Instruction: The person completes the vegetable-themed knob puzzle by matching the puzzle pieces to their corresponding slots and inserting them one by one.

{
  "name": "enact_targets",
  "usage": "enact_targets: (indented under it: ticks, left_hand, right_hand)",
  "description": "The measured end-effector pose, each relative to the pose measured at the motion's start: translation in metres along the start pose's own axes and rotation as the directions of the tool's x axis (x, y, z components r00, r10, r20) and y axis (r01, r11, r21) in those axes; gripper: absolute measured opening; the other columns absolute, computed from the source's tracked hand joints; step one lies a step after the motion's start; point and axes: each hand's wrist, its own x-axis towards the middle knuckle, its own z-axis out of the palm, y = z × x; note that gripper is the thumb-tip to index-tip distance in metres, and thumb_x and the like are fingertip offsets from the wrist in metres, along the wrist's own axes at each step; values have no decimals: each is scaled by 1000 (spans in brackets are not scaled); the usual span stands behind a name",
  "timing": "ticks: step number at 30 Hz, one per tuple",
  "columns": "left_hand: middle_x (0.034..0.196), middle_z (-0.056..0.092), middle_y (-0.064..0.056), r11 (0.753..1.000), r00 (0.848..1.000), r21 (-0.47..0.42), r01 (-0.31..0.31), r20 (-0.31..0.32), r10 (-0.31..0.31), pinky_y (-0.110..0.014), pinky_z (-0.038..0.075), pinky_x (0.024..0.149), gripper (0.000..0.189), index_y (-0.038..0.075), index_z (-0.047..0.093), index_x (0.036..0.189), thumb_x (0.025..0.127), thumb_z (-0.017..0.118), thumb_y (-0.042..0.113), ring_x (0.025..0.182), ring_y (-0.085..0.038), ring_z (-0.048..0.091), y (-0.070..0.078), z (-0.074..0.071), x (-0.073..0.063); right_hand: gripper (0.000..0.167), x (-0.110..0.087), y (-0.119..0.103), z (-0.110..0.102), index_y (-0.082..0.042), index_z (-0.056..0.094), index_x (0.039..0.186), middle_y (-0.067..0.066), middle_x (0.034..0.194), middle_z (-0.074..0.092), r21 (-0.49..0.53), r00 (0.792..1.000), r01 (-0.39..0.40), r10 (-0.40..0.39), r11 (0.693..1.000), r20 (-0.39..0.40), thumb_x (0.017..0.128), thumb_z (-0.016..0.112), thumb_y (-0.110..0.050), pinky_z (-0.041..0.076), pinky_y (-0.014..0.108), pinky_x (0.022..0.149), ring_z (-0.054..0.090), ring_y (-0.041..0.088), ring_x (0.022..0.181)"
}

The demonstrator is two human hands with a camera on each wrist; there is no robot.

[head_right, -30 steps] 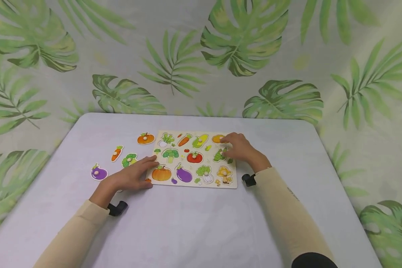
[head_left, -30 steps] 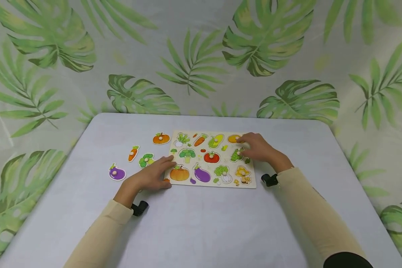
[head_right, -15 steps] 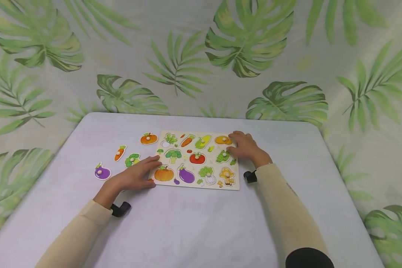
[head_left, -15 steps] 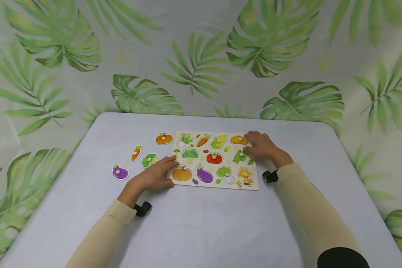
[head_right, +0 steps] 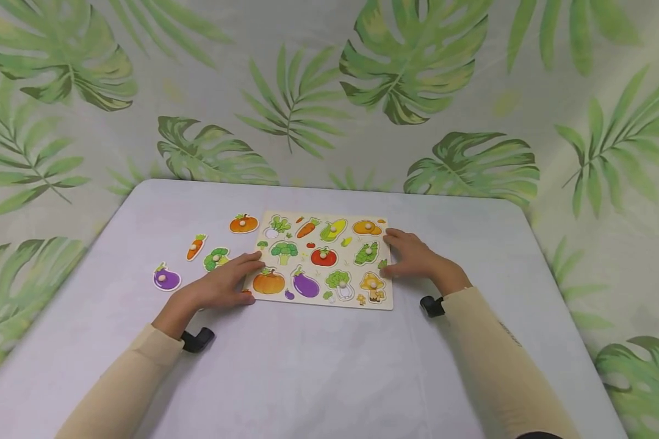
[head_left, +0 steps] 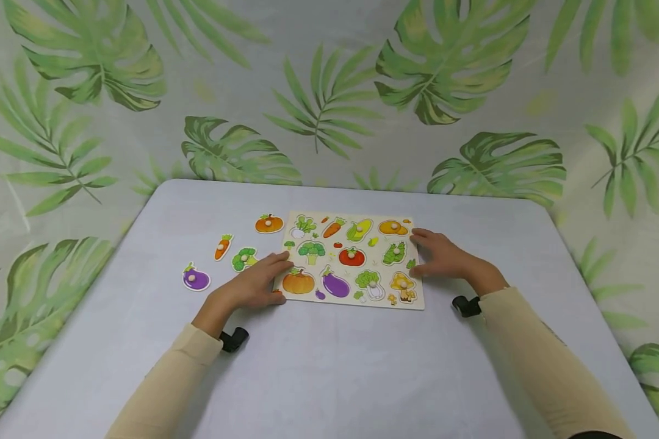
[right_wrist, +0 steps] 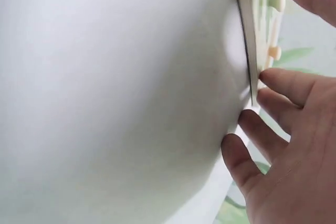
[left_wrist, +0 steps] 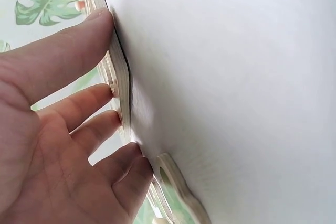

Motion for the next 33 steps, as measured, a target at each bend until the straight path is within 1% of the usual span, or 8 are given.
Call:
enact_targets:
  ticks: [4, 7, 12, 17, 22, 25, 29, 33]
  left_hand:
    - [165, 26, -11, 1000, 1000, 15, -3, -2, 4, -54, 26, 123, 71, 9, 42, 150, 88, 74, 23, 153, -38, 23, 0, 0, 1]
    - [165, 26, -11, 1000, 1000, 23, 4, -3, -4, -54, 27, 123, 71, 9, 42, 150, 88, 74, 23, 153, -38, 23, 1, -2, 1]
    - [165, 26, -11, 999, 1000, 35, 6, 3, -6, -54, 26, 123, 71, 10, 41, 151, 88, 73, 23, 152, -39, 23, 0, -2, 2]
    - [165, 25, -11, 999, 1000, 37, -4, 14, 4, -54, 27, 123, 72, 9, 41, 151, 88, 73, 23, 152, -39, 23, 1, -2, 0]
    - [164, 27, -12, 998, 1000, 64, -16, 8, 15, -54, 29, 122, 70, 9, 42, 150, 89, 73, 24, 152, -38, 26, 3, -4, -2]
    - [164, 29, -12, 996, 1000, 85, -20, 14, 18, -53, 30, 122, 70, 10, 43, 150, 89, 73, 28, 151, -36, 27, 4, -7, -2]
    - [160, 38, -11, 993, 999, 105, -45, -10, 46, -53, 33, 121, 63, 10, 52, 144, 89, 72, 32, 148, -35, 35, -1, -11, 3]
    - [146, 55, -11, 998, 994, 15, -59, -90, 60, -53, 38, 117, 47, 6, 60, 134, 92, 68, 26, 139, -34, 48, -12, -16, 11]
  right_hand:
    - [95, -11, -3, 1, 0, 29, 154, 24, 164, 17, -23, 999, 7, -6, 1000, 36, 82, 76, -39, 22, 73, 115, 17, 51, 148]
    - [97, -13, -4, 0, -2, 27, 156, 22, 165, 15, -39, 999, 12, -10, 999, 51, 81, 77, -38, 22, 76, 113, 16, 51, 149]
    - [102, -15, -2, -1, -2, 24, 157, 21, 166, 13, -38, 997, 25, -23, 999, 71, 79, 79, -39, 22, 76, 112, 14, 50, 149]
    - [107, -17, -2, -1, -3, 23, 157, 20, 166, 11, -15, 996, 9, -8, 1000, 90, 76, 83, -39, 20, 77, 112, 12, 49, 150]
    - [107, -17, -6, -3, -3, 23, 157, 19, 166, 11, -32, 997, 10, -7, 999, 83, 76, 83, -39, 20, 76, 113, 12, 49, 150]
    - [107, -17, -6, -3, -3, 23, 157, 19, 167, 11, -35, 996, -1, 4, 999, 84, 76, 83, -39, 20, 74, 115, 11, 48, 151]
    - [108, -18, -4, -1, -3, 22, 157, 20, 167, 10, -32, 996, -13, 16, 999, 90, 76, 83, -40, 19, 75, 114, 11, 48, 151]
    - [109, -17, -4, 0, -4, 21, 158, 21, 166, 10, -31, 995, -18, 21, 999, 100, 76, 82, -42, 19, 76, 113, 11, 49, 151]
